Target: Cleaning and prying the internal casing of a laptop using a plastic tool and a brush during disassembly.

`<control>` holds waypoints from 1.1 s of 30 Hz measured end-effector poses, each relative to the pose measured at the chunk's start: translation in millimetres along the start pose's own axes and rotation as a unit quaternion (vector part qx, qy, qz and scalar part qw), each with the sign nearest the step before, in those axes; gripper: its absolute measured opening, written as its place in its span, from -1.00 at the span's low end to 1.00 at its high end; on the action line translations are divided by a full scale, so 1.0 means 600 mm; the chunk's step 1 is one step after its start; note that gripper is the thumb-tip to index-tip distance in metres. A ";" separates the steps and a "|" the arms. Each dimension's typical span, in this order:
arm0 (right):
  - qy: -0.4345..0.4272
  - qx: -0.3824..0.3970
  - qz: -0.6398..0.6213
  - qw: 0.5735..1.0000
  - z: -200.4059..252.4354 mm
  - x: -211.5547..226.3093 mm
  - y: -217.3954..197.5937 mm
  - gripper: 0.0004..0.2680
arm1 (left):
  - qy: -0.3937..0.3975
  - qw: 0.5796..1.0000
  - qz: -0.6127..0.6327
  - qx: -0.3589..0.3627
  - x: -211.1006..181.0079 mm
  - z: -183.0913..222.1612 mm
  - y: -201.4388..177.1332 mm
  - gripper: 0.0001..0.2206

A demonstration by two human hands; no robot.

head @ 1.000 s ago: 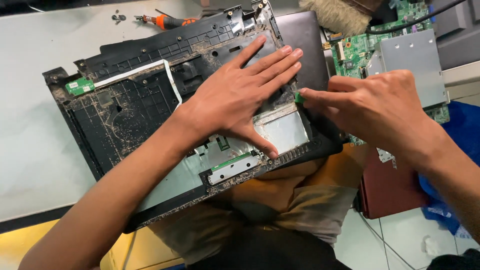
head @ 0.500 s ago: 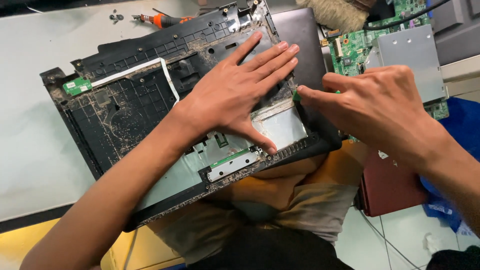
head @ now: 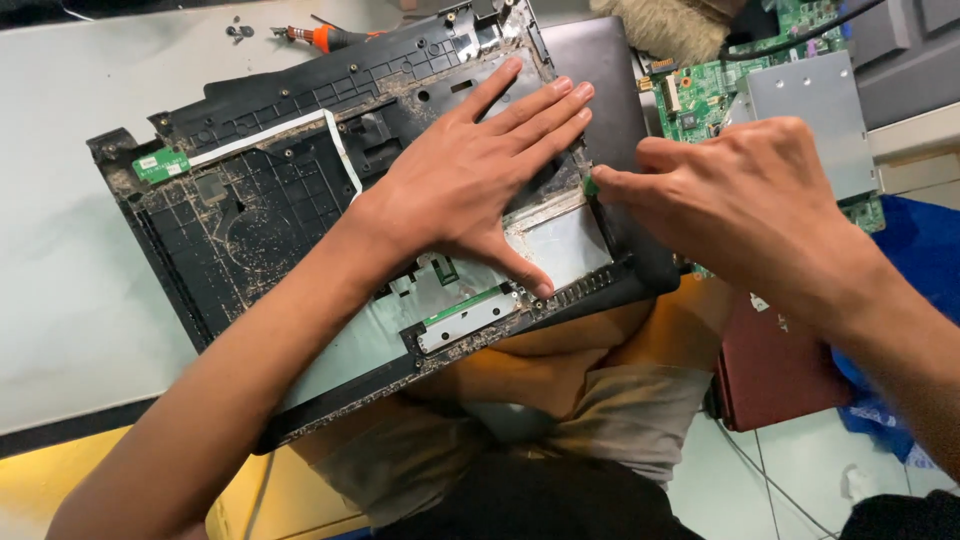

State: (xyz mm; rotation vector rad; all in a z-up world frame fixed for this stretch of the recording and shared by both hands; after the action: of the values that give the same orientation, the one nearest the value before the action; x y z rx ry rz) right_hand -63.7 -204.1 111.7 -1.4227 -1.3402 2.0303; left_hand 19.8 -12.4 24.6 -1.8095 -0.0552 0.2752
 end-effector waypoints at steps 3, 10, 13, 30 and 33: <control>0.022 -0.035 0.028 0.999 -0.003 0.010 0.006 -0.72 | -0.002 1.000 -0.007 -0.004 0.002 0.001 0.000 0.57; 0.014 0.078 -0.010 0.997 -0.008 0.000 0.008 -0.76 | 0.000 1.000 -0.007 0.005 0.003 -0.001 0.006 0.57; -0.002 0.049 0.030 0.998 -0.028 -0.002 -0.004 -0.78 | -0.005 1.000 -0.014 0.019 0.003 -0.002 0.006 0.58; -0.073 0.224 0.098 0.967 -0.093 0.034 -0.045 -0.56 | -0.012 1.000 -0.004 -0.009 0.008 -0.003 0.016 0.62; -0.067 0.206 0.111 0.970 -0.084 0.047 -0.045 -0.42 | -0.012 1.000 -0.011 -0.012 0.009 -0.003 0.020 0.62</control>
State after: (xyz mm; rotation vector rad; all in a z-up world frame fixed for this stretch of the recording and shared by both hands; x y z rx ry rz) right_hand -39.7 -145.1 115.2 -1.3063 -0.7591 2.4078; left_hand 23.9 -16.4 12.5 -1.8294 -0.0952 0.2812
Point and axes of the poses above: each hand's wrist, its own z-axis away from the middle knuckle, its own y-axis out of the palm, x = y × z, the point moved 5 cm from there along -z, towards the middle knuckle, and after that the axes turned 3 degrees about y, right-handed, at the moved point
